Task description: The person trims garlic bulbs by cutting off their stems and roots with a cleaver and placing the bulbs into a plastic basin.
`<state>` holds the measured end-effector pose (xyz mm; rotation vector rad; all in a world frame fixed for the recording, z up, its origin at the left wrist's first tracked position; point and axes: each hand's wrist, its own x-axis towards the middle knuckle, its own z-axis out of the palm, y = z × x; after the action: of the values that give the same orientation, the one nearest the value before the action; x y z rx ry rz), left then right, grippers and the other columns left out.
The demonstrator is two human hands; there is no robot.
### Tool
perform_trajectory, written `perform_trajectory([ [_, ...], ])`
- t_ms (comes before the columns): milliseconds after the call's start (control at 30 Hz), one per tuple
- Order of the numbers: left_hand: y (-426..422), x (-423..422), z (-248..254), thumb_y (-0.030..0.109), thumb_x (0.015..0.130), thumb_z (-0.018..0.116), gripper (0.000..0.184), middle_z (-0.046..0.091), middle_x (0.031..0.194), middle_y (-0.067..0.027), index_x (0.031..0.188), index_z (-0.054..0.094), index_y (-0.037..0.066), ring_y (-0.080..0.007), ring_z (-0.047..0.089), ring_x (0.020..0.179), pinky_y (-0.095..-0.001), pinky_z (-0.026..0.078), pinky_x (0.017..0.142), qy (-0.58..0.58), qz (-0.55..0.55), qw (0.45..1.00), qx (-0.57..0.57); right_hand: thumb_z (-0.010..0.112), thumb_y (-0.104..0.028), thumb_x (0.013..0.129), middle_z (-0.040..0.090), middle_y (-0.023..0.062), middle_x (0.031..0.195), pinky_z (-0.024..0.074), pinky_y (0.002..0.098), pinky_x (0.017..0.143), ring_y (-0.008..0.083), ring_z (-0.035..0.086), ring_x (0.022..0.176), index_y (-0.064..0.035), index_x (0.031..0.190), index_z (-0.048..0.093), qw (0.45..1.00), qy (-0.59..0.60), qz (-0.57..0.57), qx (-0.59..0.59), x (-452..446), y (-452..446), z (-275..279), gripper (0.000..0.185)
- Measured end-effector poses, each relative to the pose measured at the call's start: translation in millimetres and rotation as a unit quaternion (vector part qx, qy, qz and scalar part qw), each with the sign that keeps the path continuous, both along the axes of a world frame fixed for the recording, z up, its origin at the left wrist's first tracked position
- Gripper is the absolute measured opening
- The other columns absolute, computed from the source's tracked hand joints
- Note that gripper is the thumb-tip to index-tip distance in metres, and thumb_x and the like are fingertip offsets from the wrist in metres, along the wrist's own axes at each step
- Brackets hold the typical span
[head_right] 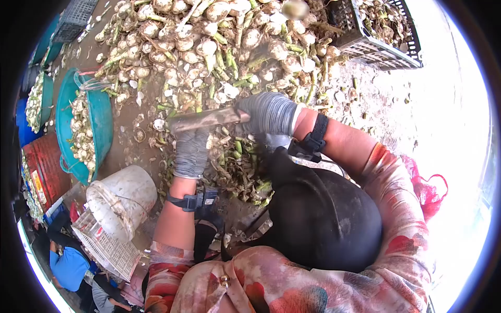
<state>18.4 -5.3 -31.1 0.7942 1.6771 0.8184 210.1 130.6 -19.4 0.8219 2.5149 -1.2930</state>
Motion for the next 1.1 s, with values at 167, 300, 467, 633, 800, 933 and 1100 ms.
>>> perform_trajectory([
  [167, -18, -154, 47, 0.026, 0.095, 0.058, 0.043, 0.057, 0.122, -0.0121, 0.130, 0.047, 0.002, -0.0226, 0.058, 0.105, -0.0343, 0.051, 0.086, -0.168, 0.317, 0.901, 0.244, 0.063, -0.042, 0.085, 0.063, 0.0224, 0.073, 0.0493, 0.0460, 0.066, 0.0406, 0.062, 0.072, -0.0015, 0.090, 0.063, 0.991, -0.032, -0.128, -0.004, 44, 7, -62, 0.041],
  [300, -43, -158, 50, 0.024, 0.094, 0.057, 0.046, 0.053, 0.131, -0.0147, 0.135, 0.045, 0.008, -0.0285, 0.051, 0.121, -0.0401, 0.043, 0.101, -0.190, 0.373, 0.890, 0.181, 0.061, -0.041, 0.086, 0.061, 0.0234, 0.072, 0.0480, 0.0476, 0.066, 0.0427, 0.061, 0.073, 0.0001, 0.086, 0.060, 0.987, -0.013, -0.157, 0.031, 40, -8, -65, 0.041],
  [467, -71, -23, -48, 0.017, 0.081, 0.066, 0.050, 0.053, 0.130, -0.0174, 0.129, 0.055, 0.011, -0.0343, 0.053, 0.116, -0.0415, 0.042, 0.101, 0.385, -0.268, 0.883, 0.009, 0.059, -0.028, 0.087, 0.061, 0.0169, 0.070, 0.0483, 0.0441, 0.062, 0.0385, 0.060, 0.065, -0.0068, 0.087, 0.058, 0.995, -0.016, -0.087, 0.054, 33, -19, -58, 0.021],
  [633, -77, -8, -67, 0.018, 0.078, 0.065, 0.051, 0.043, 0.140, -0.0166, 0.129, 0.058, 0.020, -0.0376, 0.044, 0.126, -0.0461, 0.034, 0.108, 0.398, -0.397, 0.827, -0.007, 0.059, -0.027, 0.087, 0.061, 0.0162, 0.074, 0.0488, 0.0433, 0.063, 0.0380, 0.059, 0.067, -0.0075, 0.086, 0.057, 0.994, -0.077, -0.051, 0.064, 49, -28, -59, 0.020],
  [800, -79, -38, -74, 0.023, 0.083, 0.062, 0.038, 0.040, 0.146, -0.0134, 0.121, 0.063, 0.024, -0.0325, 0.035, 0.136, -0.0476, 0.025, 0.113, 0.459, -0.510, 0.718, 0.120, 0.065, -0.030, 0.087, 0.062, 0.0155, 0.076, 0.0483, 0.0415, 0.066, 0.0366, 0.060, 0.071, -0.0095, 0.089, 0.058, 0.996, -0.015, -0.087, 0.020, 53, -36, -76, 0.021],
  [933, -57, -41, -98, 0.025, 0.090, 0.058, 0.026, 0.054, 0.133, -0.0123, 0.114, 0.067, 0.019, -0.0289, 0.042, 0.131, -0.0413, 0.030, 0.112, 0.400, -0.406, 0.809, 0.143, 0.065, -0.027, 0.086, 0.063, 0.0166, 0.077, 0.0481, 0.0419, 0.065, 0.0369, 0.060, 0.071, -0.0109, 0.092, 0.060, 0.996, 0.012, -0.083, 0.029, 47, -35, -64, 0.018],
  [1100, -34, -31, -55, 0.021, 0.092, 0.061, 0.034, 0.063, 0.117, -0.0091, 0.123, 0.060, 0.006, -0.0184, 0.057, 0.104, -0.0289, 0.044, 0.094, -0.083, 0.054, 0.995, -0.029, 0.065, -0.030, 0.084, 0.064, 0.0160, 0.083, 0.0497, 0.0419, 0.067, 0.0372, 0.063, 0.079, -0.0110, 0.098, 0.062, 0.994, 0.077, -0.069, -0.039, 33, -27, -36, 0.024],
])
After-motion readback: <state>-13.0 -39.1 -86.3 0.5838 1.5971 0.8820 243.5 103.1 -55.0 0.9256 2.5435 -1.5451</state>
